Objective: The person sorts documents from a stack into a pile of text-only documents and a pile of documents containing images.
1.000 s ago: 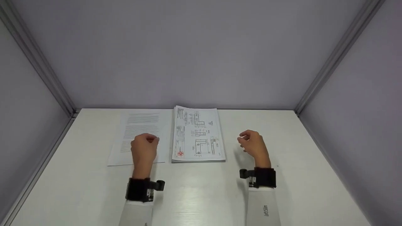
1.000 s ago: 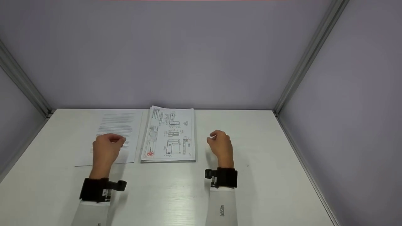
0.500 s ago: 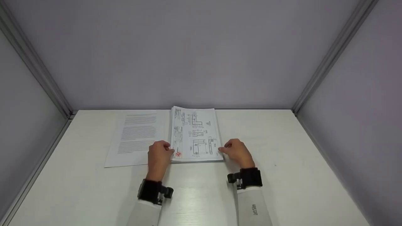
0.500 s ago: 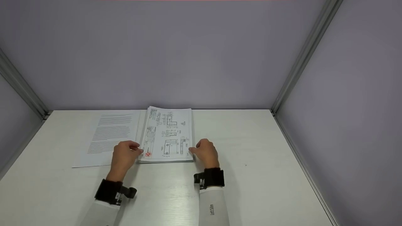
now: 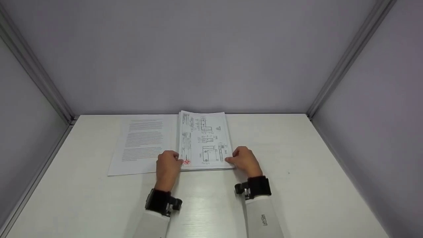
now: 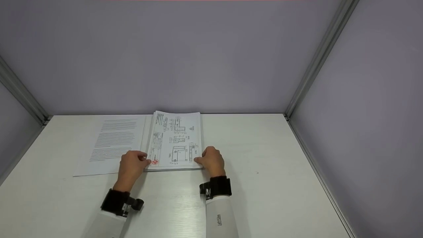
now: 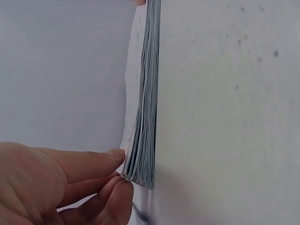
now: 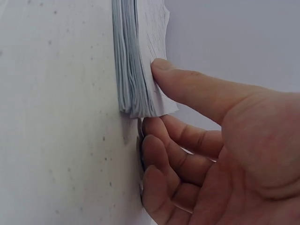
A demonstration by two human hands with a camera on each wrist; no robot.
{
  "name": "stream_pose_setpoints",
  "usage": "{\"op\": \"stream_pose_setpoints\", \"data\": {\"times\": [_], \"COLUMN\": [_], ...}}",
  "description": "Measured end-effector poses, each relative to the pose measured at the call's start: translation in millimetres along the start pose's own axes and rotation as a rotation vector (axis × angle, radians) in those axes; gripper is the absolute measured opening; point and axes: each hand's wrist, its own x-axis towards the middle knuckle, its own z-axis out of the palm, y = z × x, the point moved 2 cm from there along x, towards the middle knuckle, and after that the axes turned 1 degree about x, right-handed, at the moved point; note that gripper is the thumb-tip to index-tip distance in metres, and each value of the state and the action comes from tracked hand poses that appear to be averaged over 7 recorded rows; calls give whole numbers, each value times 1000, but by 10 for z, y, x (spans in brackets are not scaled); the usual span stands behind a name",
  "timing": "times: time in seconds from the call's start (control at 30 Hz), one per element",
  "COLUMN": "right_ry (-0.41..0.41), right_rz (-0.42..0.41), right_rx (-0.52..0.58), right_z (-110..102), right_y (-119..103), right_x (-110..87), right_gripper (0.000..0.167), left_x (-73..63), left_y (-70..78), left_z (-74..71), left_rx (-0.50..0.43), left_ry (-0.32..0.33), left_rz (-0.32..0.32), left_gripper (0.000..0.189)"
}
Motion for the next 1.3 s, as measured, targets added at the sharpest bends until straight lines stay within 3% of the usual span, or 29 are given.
{"op": "stream_pose_setpoints", "data": {"times": [0.53, 0.77, 1.0, 1.3], "right_ry": [53, 31, 45, 38], "right_rz": [6, 38, 59, 44], "right_rx": [25, 53, 54, 67], "right_z": [35, 63, 29, 45], "right_y": [-11, -40, -75, -88], "right_x": [25, 30, -2, -25], "right_gripper": [19, 26, 27, 24], "left_x": [48, 72, 86, 90], "left_y": [-86, -131, -119, -138], "left_z": [5, 2, 24, 42], "left_rx": [-10, -54, -55, -46], "left_ry": [-3, 2, -45, -59], "left_rz": [64, 78, 62, 116], "left_gripper": [24, 21, 29, 23]}}
